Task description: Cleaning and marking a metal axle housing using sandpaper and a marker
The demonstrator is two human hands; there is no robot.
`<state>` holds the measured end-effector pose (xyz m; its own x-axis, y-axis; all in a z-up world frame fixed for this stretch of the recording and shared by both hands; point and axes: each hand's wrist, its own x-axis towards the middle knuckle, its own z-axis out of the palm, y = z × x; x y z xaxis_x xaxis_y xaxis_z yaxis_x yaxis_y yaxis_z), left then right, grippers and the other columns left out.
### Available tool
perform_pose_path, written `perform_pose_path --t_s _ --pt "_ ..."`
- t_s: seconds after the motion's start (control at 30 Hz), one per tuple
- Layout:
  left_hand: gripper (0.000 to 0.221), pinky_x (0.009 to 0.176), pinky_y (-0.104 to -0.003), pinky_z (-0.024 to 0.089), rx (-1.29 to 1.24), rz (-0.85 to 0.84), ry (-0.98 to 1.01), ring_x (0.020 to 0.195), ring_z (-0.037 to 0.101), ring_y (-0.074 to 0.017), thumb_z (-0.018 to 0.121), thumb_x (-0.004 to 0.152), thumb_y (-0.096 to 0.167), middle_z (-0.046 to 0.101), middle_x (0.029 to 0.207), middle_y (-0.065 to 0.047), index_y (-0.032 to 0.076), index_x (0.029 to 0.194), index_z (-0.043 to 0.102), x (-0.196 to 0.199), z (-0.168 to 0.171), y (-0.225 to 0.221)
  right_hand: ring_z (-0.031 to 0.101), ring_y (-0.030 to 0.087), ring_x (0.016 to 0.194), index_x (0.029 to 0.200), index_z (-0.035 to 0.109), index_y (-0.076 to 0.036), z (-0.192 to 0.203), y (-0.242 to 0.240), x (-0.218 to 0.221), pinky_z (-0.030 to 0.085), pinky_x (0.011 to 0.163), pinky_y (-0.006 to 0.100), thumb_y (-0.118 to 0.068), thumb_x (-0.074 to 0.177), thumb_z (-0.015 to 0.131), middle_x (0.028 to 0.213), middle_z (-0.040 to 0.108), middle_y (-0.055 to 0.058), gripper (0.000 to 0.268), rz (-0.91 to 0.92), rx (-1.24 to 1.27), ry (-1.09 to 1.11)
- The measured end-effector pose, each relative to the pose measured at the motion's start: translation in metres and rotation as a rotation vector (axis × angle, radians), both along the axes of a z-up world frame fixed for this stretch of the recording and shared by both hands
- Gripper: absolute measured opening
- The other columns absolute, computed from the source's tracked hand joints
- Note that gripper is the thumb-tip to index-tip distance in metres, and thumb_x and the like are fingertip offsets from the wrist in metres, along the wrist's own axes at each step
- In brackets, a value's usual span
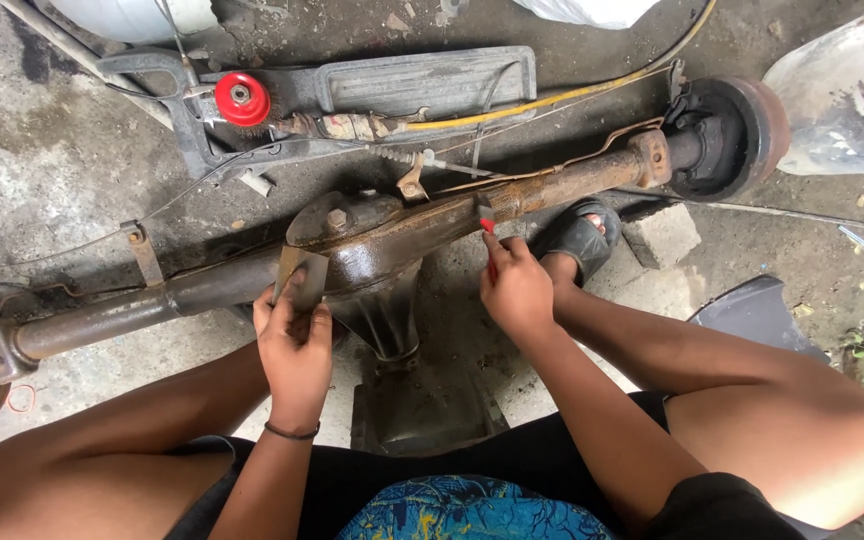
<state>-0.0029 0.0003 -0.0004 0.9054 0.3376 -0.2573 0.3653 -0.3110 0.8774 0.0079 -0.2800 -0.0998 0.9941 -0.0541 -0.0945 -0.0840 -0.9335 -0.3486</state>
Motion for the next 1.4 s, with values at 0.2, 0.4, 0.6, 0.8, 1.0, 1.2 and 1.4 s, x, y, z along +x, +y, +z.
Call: perform_pose_path --t_s 0.2,0.4,0.6,0.8,1.0,1.2,1.4 --pt "0.044 0.105 -0.048 0.047 0.014 -0.014 0.002 0.114 0.057 -0.0301 0.065 0.093 0.002 0.043 0.130 -0.018 0.006 0.137 0.065 0.001 0.004 -0.001 0.072 0.034 0.092 0.138 0.067 -0.027 0.034 0.052 -0.020 0.059 0.077 0.045 -0.020 0.079 0.072 0.109 0.067 0.007 0.060 0.271 0.306 -0.078" --pt "0.045 0.108 -0.047 0.046 -0.009 -0.008 0.008 0.116 0.056 -0.0285 0.064 0.093 0.001 0.042 0.132 -0.018 0.005 0.138 0.064 0.000 0.005 0.000 0.075 0.031 0.091 0.128 0.073 -0.027 0.037 0.025 0.004 0.060 0.076 0.042 -0.021 0.078 0.076 0.108 0.069 0.004 0.050 0.091 0.068 0.082" --pt "0.045 0.106 -0.047 0.047 0.002 -0.007 0.008 0.117 0.057 -0.0296 0.065 0.093 0.001 0.043 0.132 -0.018 0.005 0.138 0.065 0.000 0.003 -0.002 0.072 0.035 0.089 0.117 0.076 -0.027 0.039 0.015 0.009 0.059 0.073 0.045 -0.026 0.086 0.075 0.097 0.068 0.005 0.031 0.040 0.256 -0.042" --pt "0.045 0.108 -0.048 0.045 0.002 -0.015 0.016 0.119 0.055 -0.0311 0.065 0.094 0.002 0.041 0.133 -0.019 0.006 0.139 0.064 0.000 0.001 0.002 0.073 0.037 0.088 0.113 0.077 -0.028 0.065 0.059 0.004 0.058 0.074 0.047 -0.028 0.092 0.070 0.094 0.073 0.007 0.022 0.140 0.460 0.010" --pt "0.045 0.108 -0.050 0.046 0.014 -0.015 0.022 0.120 0.056 -0.0338 0.064 0.094 0.001 0.040 0.134 -0.019 0.007 0.139 0.064 0.000 -0.003 0.008 0.074 0.027 0.096 0.110 0.078 -0.033 0.001 0.009 0.021 0.059 0.080 0.039 -0.030 0.087 0.071 0.103 0.074 0.001 0.024 -0.094 0.180 0.108" --pt "0.046 0.105 -0.047 0.048 -0.004 -0.015 0.030 0.115 0.057 -0.0295 0.064 0.095 0.001 0.041 0.132 -0.017 0.009 0.140 0.064 0.002 -0.004 0.007 0.074 0.036 0.095 0.126 0.072 -0.020 0.064 0.044 0.016 0.059 0.082 0.045 -0.021 0.084 0.075 0.102 0.077 0.009 0.043 0.035 0.504 0.026" --pt "0.046 0.103 -0.045 0.050 -0.001 -0.018 0.027 0.113 0.057 -0.0270 0.063 0.095 0.000 0.040 0.133 -0.016 0.009 0.140 0.063 0.002 -0.006 0.010 0.072 0.042 0.084 0.109 0.076 -0.016 0.060 0.049 0.011 0.057 0.073 0.053 -0.021 0.082 0.076 0.090 0.075 0.015 0.027 0.084 0.431 0.066"
